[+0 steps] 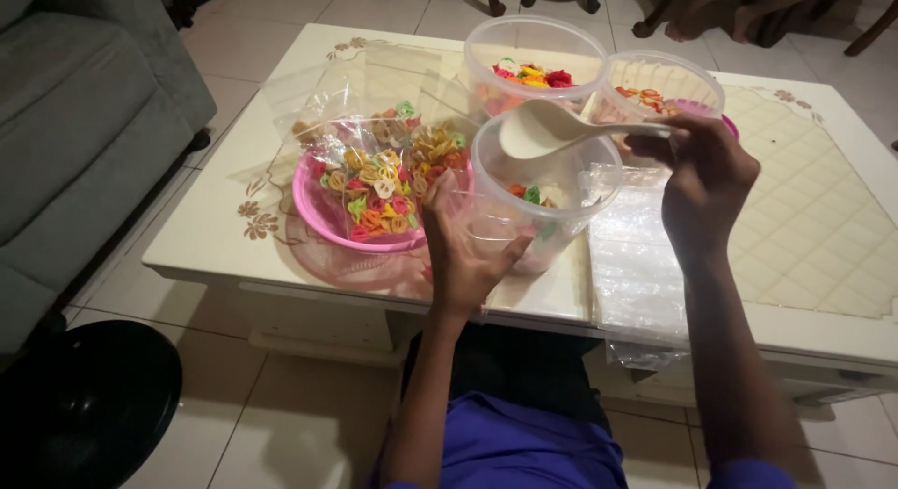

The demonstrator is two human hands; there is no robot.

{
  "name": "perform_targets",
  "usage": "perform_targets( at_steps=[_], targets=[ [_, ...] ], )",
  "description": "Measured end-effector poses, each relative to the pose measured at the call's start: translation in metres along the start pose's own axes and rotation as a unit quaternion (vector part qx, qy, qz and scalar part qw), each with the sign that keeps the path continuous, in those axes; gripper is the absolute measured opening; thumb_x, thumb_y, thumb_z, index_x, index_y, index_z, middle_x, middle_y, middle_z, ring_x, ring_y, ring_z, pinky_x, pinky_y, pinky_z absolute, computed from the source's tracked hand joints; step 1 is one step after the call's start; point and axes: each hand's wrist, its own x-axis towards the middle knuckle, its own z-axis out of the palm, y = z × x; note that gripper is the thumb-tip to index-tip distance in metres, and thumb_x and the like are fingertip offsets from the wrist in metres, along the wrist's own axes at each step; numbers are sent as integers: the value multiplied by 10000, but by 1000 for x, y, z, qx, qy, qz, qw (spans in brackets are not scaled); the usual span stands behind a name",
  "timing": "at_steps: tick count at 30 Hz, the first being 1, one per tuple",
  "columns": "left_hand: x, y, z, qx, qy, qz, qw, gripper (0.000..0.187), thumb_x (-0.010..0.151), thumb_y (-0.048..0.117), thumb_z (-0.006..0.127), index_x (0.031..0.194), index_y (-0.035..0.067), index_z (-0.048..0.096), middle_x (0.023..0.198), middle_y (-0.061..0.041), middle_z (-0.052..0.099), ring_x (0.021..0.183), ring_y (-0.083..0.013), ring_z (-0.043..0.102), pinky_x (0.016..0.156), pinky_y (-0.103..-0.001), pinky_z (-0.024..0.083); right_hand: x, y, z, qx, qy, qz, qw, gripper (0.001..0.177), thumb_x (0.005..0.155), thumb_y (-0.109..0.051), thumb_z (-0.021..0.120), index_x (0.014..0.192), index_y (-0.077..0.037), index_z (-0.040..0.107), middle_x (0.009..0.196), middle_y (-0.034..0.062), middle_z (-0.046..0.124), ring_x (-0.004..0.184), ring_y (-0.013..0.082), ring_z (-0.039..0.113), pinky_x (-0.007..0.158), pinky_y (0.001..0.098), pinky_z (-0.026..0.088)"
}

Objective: Packaging various snacks from large plastic containers into small plastic bags using a spoon.

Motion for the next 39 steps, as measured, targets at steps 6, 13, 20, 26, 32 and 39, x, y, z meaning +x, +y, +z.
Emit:
perform_targets(
  at_steps=[6, 13, 20, 26, 32, 39],
  targets=[
    [-6, -6, -5, 24, -23, -11, 999, 1104, 607, 383, 1000, 1464, -21, 434, 1451, -239, 452, 1424, -426, 414, 1225, -544, 310, -4, 32, 13, -168, -233, -124, 950, 432, 784, 296, 513, 960, -9, 765, 787, 161, 703, 761, 351, 728, 728, 388, 549],
    [-4, -6, -3, -9, -14, -24, 1000, 1093, 601, 344, 1005, 1464, -18, 440, 1439, -246, 465, 1414, -407, 436, 1220, -510, 326, 6, 22, 26, 90, -117, 129, 981, 283, 909, 99, 442, 1096, 78, 653, 909, 260, 687, 854, 385, 764, 795, 489, 636],
    [-3, -2, -4, -20, -25, -33, 999, 1115, 619, 299, 998, 1504, -8, 393, 1470, -267, 437, 1426, -438, 417, 1227, -553, 320, -7, 49, -5, 166, 111, 225, 954, 177, 1099, -95, 501, 1048, -23, 654, 898, 140, 719, 858, 324, 807, 823, 485, 717],
    [-1, 0, -5, -7, -41, -30, 999, 1115, 631, 328, 1001, 1508, 9, 389, 1481, -247, 429, 1431, -424, 415, 1213, -574, 337, -15, 69, -19, 128, 147, 180, 964, 165, 1101, -77, 510, 1076, 3, 652, 888, 156, 705, 815, 337, 806, 828, 497, 732],
    [-5, -9, -5, 1, -46, -35, 998, 1128, 618, 397, 997, 1496, 14, 401, 1483, -223, 436, 1432, -405, 411, 1213, -561, 332, -19, 67, -8, 69, 144, 123, 980, 205, 1118, -48, 446, 1075, 16, 636, 875, 182, 703, 807, 357, 793, 791, 472, 714],
    [-4, -12, -7, 21, -52, -26, 998, 1143, 598, 379, 1017, 1489, 0, 412, 1472, -223, 439, 1440, -399, 409, 1223, -529, 322, -25, 29, 23, -75, -169, -51, 981, 401, 686, 188, 480, 895, -19, 752, 582, 90, 590, 497, 151, 547, 582, 304, 474]
  ],
)
